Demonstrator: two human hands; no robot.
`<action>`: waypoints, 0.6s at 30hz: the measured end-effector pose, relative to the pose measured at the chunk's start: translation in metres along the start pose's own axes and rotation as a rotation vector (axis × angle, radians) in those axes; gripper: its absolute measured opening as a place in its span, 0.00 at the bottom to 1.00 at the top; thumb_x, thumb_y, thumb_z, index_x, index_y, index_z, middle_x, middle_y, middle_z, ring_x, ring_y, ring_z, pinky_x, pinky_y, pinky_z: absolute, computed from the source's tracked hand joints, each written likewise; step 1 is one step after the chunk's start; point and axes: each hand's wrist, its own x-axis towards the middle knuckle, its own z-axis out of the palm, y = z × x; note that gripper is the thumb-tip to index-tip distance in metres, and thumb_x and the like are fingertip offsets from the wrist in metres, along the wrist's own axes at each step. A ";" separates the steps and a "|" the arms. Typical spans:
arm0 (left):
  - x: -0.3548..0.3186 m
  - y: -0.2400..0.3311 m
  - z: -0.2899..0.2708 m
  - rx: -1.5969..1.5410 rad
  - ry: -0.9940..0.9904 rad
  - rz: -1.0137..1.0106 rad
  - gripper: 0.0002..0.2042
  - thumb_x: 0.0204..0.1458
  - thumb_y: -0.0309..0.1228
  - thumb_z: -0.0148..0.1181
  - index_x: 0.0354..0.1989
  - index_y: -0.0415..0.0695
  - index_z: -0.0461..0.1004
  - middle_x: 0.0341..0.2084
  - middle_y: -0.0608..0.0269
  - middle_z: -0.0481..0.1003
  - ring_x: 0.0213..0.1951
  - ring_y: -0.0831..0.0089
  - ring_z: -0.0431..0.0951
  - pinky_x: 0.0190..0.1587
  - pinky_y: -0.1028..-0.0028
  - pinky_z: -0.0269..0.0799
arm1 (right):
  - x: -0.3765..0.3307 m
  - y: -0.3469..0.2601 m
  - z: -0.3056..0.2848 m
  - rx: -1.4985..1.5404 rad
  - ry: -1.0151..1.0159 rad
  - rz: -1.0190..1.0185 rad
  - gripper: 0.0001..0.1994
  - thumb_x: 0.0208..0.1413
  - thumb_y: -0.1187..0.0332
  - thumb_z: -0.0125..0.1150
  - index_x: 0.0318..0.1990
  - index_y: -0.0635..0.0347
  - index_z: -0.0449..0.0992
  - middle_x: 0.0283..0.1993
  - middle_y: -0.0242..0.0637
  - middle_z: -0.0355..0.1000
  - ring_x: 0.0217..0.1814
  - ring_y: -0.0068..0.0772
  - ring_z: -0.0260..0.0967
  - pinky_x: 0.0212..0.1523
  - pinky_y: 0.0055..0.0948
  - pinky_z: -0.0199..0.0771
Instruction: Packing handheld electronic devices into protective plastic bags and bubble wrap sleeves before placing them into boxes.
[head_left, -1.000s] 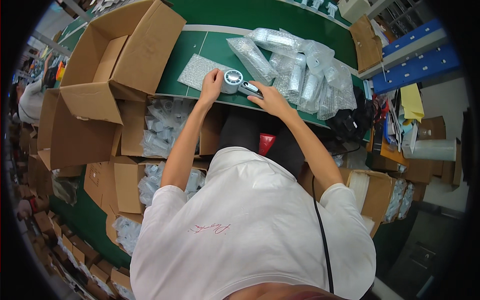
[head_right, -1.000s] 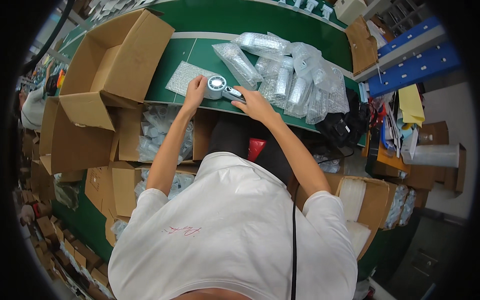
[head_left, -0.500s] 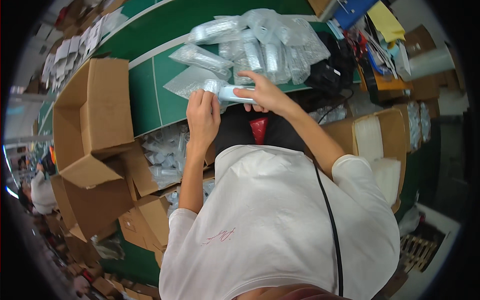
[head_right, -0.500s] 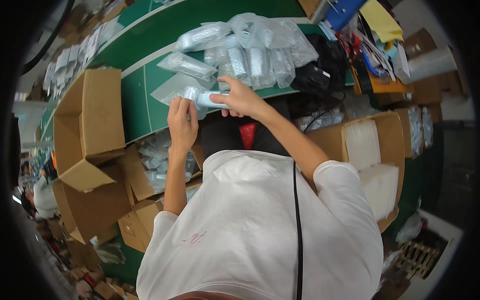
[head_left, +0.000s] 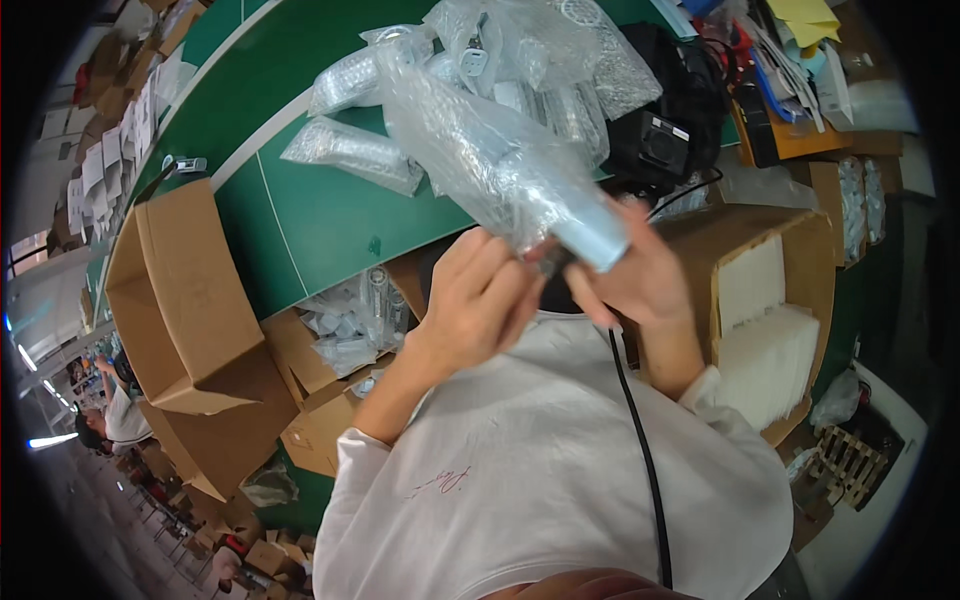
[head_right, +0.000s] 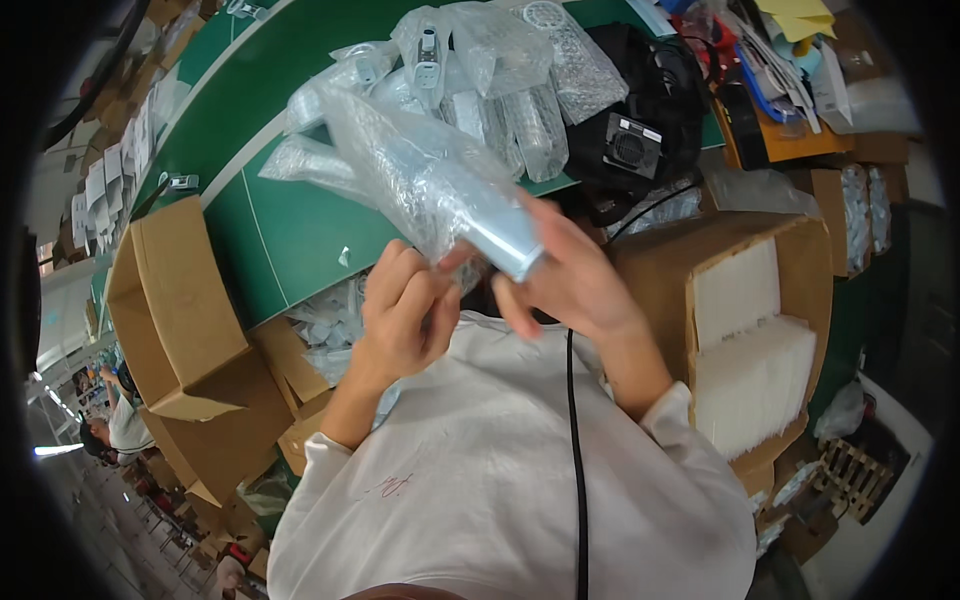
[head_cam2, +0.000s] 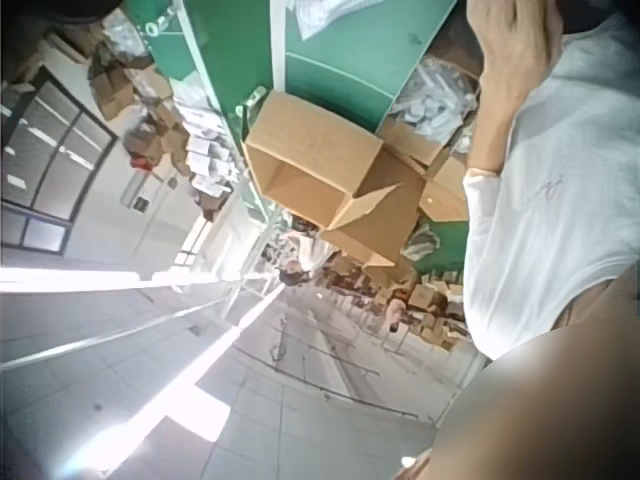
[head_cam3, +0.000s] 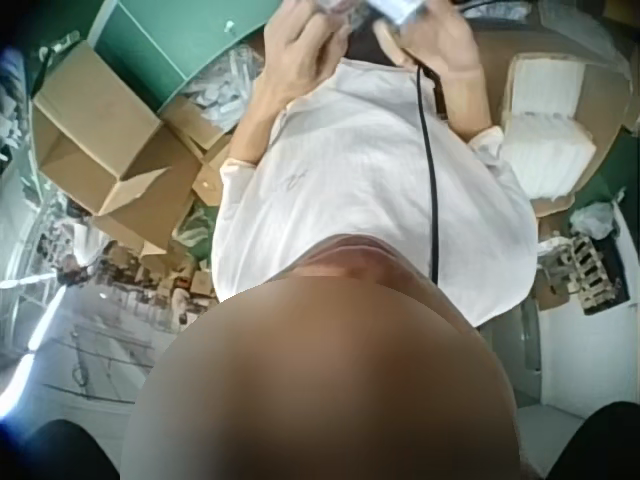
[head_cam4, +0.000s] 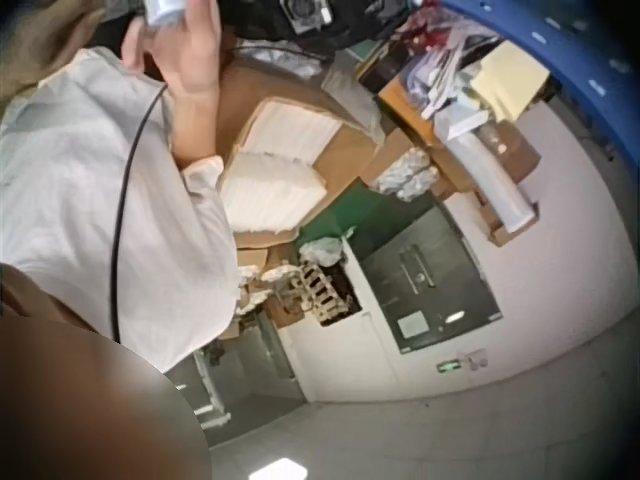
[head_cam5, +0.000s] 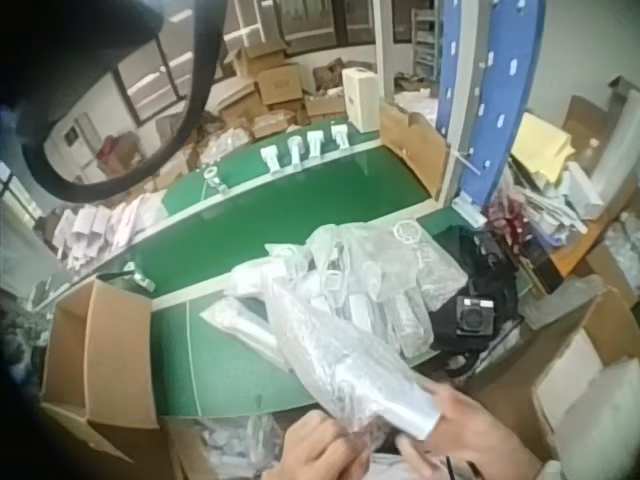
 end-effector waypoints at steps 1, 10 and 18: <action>0.022 0.002 -0.008 -0.062 -0.019 0.040 0.03 0.50 0.18 0.56 0.29 0.41 0.71 0.24 0.62 0.64 0.26 0.66 0.60 0.30 0.69 0.60 | -0.006 -0.014 -0.001 0.014 0.004 0.013 0.38 0.62 0.55 0.64 0.73 0.58 0.50 0.52 0.55 0.75 0.15 0.22 0.64 0.12 0.16 0.57; 0.080 0.007 -0.012 -0.497 -0.165 0.014 0.02 0.52 0.20 0.57 0.31 0.41 0.73 0.25 0.62 0.65 0.27 0.66 0.60 0.31 0.71 0.60 | -0.027 -0.081 0.062 -1.558 0.381 -0.057 0.34 0.45 0.53 0.76 0.59 0.57 0.72 0.53 0.49 0.72 0.30 0.30 0.70 0.28 0.18 0.66; 0.078 0.022 0.034 -0.567 -0.267 0.199 0.01 0.53 0.21 0.58 0.31 0.40 0.73 0.27 0.61 0.65 0.28 0.65 0.60 0.32 0.70 0.60 | -0.056 -0.052 0.028 -2.027 0.373 -0.688 0.10 0.39 0.72 0.72 0.33 0.56 0.83 0.42 0.30 0.73 0.51 0.37 0.65 0.50 0.33 0.66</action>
